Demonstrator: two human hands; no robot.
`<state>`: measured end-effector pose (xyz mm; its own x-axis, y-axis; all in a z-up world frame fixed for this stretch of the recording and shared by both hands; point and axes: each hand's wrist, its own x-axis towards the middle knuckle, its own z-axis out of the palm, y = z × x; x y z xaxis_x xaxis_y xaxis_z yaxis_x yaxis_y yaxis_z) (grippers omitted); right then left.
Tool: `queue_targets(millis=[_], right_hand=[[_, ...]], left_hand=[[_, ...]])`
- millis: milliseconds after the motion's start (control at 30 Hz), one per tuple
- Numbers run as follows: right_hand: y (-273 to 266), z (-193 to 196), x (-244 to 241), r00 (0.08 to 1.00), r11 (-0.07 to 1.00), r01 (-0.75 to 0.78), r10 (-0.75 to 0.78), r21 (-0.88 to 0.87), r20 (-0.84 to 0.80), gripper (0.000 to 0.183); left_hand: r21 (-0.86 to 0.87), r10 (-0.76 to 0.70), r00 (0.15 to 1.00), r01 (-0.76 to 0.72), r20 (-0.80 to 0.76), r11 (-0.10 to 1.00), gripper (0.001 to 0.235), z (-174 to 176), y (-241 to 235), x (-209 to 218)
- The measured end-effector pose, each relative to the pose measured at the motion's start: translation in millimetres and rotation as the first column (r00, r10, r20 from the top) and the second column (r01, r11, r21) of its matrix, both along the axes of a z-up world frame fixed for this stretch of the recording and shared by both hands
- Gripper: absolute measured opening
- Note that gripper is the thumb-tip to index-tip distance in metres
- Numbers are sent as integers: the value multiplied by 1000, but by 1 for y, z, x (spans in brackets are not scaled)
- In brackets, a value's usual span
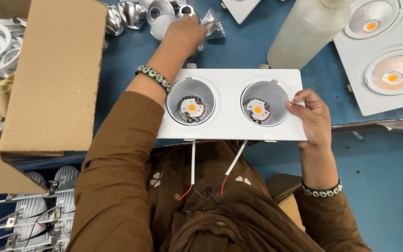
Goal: The person assembles recessed LED light fixtures by cleaning the internal components with a liquid-soaked cloth, then inserting metal reflectors and white plastic rings into the housing. The person handles multiple units sequentially on a blue workbench.
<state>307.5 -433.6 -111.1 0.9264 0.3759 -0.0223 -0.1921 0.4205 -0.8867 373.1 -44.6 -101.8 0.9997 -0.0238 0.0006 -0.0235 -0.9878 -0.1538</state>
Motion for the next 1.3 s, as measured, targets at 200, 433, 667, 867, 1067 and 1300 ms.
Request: queue_targets(millis=[200, 433, 667, 867, 1067, 1300], right_hand=[[-3, -1, 0, 1000, 1000, -21, 21, 10, 22, 19], [-2, -1, -4, 1000, 998, -30, 30, 55, 5, 18], [20, 16, -23, 1000, 996, -9, 7, 86, 21, 30], [46, 13, -43, 998, 994, -50, 45, 95, 54, 34], [42, 5, -47, 996, 997, -55, 51, 57, 75, 30], [38, 1, -53, 995, 996, -56, 50, 68, 86, 28]], left_hand=[[44, 23, 992, -28, 125, 999, 53, -27, 15, -9], [-327, 79, 962, 12, 262, 945, 63, 48, -6, -70], [-792, -196, 897, 442, 397, 420, 77, 114, -72, -177], [-560, -272, 903, 421, 333, 713, 90, 91, -135, -203], [-375, -229, 870, 407, 436, 833, 96, 63, -153, -211], [-389, -221, 876, 399, 427, 830, 89, 60, -160, -221]])
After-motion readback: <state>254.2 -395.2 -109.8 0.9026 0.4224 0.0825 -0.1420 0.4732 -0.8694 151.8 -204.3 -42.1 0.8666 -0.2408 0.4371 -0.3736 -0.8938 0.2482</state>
